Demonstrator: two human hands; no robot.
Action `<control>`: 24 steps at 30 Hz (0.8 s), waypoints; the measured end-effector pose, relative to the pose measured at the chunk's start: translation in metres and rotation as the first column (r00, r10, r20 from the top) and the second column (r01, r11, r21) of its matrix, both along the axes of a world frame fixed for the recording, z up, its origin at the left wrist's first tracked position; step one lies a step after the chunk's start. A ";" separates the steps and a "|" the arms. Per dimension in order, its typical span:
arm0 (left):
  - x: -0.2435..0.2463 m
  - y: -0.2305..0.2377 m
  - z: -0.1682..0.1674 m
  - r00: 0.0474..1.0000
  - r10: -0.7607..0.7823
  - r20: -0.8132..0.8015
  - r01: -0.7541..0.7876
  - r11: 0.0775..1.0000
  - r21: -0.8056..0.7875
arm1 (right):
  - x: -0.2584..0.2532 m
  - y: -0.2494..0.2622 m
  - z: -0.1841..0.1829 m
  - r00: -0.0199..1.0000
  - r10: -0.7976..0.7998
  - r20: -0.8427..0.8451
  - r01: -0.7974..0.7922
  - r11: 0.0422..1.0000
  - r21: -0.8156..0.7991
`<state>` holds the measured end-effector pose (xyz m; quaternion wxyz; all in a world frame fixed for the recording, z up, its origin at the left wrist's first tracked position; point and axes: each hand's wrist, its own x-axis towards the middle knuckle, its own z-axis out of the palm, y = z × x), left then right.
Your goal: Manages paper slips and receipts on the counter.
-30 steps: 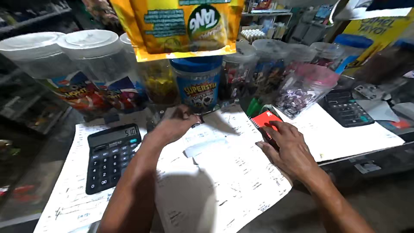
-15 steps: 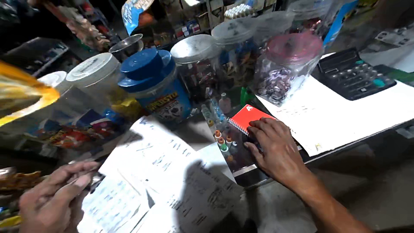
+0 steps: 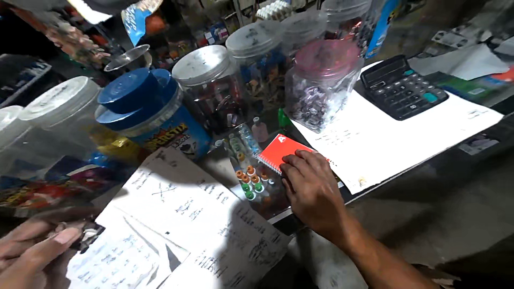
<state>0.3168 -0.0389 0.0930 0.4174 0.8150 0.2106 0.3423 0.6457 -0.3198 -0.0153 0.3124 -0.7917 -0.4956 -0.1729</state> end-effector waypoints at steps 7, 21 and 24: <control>0.083 -0.006 0.003 0.987 -0.155 0.048 0.156 0.988 -0.017 | 0.005 -0.010 0.007 0.975 0.085 -0.205 -0.059 0.990 0.129; 0.137 -0.048 0.019 0.980 -0.188 -0.068 0.200 0.930 0.309 | 0.009 -0.061 0.044 0.386 0.514 -0.766 -0.221 0.858 0.464; 0.134 -0.053 0.041 0.954 -0.233 -0.187 0.286 0.894 0.344 | 0.003 -0.087 0.047 0.620 0.469 -0.629 -0.181 0.865 0.467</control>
